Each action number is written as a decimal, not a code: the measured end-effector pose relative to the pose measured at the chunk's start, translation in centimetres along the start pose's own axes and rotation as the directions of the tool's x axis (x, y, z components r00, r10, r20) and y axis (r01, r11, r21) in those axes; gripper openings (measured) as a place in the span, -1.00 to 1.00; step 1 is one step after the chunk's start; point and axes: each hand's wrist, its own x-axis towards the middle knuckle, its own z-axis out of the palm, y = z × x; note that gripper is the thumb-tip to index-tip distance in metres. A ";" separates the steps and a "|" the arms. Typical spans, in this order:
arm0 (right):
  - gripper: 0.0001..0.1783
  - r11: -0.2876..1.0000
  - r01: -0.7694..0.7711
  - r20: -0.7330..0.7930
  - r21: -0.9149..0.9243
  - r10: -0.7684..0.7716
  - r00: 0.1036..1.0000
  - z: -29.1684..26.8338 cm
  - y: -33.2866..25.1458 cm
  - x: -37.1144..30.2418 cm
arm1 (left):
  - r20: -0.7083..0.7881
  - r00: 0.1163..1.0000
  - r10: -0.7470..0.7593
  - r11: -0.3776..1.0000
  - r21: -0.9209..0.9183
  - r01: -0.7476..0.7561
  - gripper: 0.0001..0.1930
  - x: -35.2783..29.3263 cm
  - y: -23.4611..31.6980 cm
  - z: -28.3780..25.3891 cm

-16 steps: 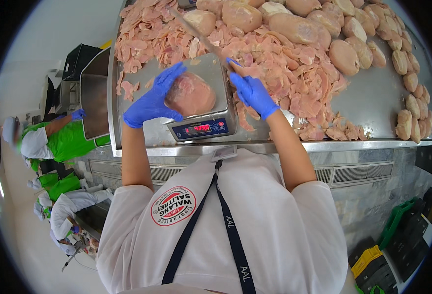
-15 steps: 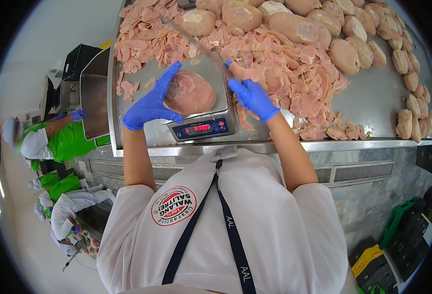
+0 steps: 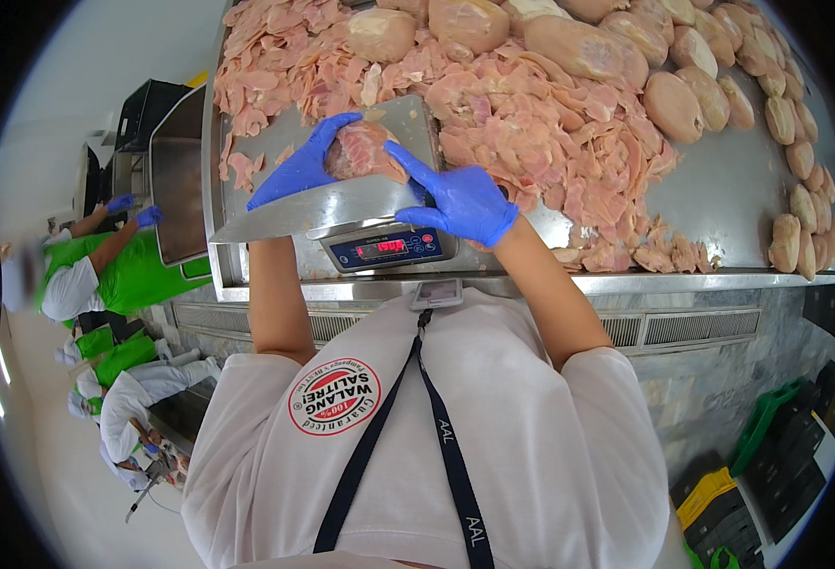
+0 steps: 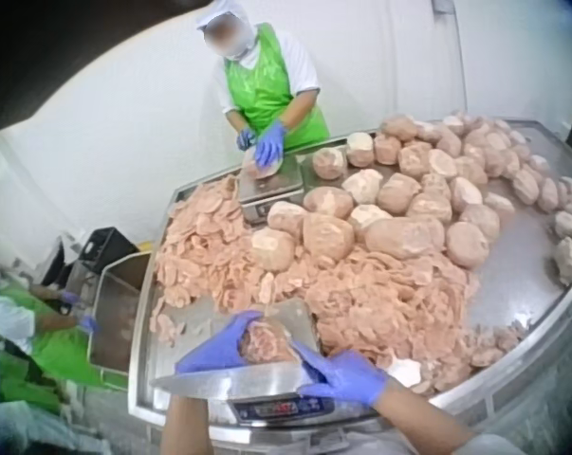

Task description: The person repeatedly picks up raw chicken breasts, places them on a digital scale, and trims fat and connective tissue with a knife. Trimmed pieces are set aside on the table while the main breast is returned to the pile.

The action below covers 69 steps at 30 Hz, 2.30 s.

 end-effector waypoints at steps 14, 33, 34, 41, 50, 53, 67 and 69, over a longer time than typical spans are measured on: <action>-0.06 0.793 -0.278 -0.200 0.543 0.444 0.874 1.7 1.7 2.7 | -0.311 0.931 -0.190 0.948 -0.305 0.092 0.20 -2.8 -1.4 2.5; -0.03 0.655 -0.024 -0.172 0.755 0.233 0.957 -4.2 -3.3 5.1 | -0.575 0.753 0.320 0.917 0.388 -0.094 -0.13 -8.9 -4.4 7.9; -0.02 0.766 -0.061 -0.237 0.641 0.272 0.933 -4.6 -2.2 4.6 | -0.530 0.785 0.321 0.909 0.407 -0.096 -0.13 -9.5 -3.9 7.4; -0.17 0.903 -0.386 -0.559 0.186 0.421 0.715 -3.3 9.0 0.5 | -0.514 0.784 0.347 0.897 0.425 -0.119 -0.02 -8.0 -0.8 1.9; -0.32 0.759 -0.232 -0.450 0.609 0.571 0.686 -2.0 13.9 -4.8 | -0.229 0.899 0.373 0.847 0.480 -0.229 -0.03 -6.3 2.2 -6.2; -0.31 0.789 -0.264 -0.456 0.555 0.554 0.697 -2.3 11.3 -4.9 | -0.189 0.946 0.262 0.881 0.448 -0.154 -0.01 -7.5 4.2 -6.7; -0.10 0.977 -0.053 -0.458 0.205 0.144 0.877 4.2 6.6 -3.7 | -0.377 0.924 0.070 0.842 0.519 0.148 0.12 -1.4 1.3 5.1; -0.10 0.978 -0.072 -0.401 0.195 0.146 0.904 4.9 6.0 -3.8 | -0.282 0.949 0.141 0.876 0.482 0.013 0.06 -1.1 0.5 4.8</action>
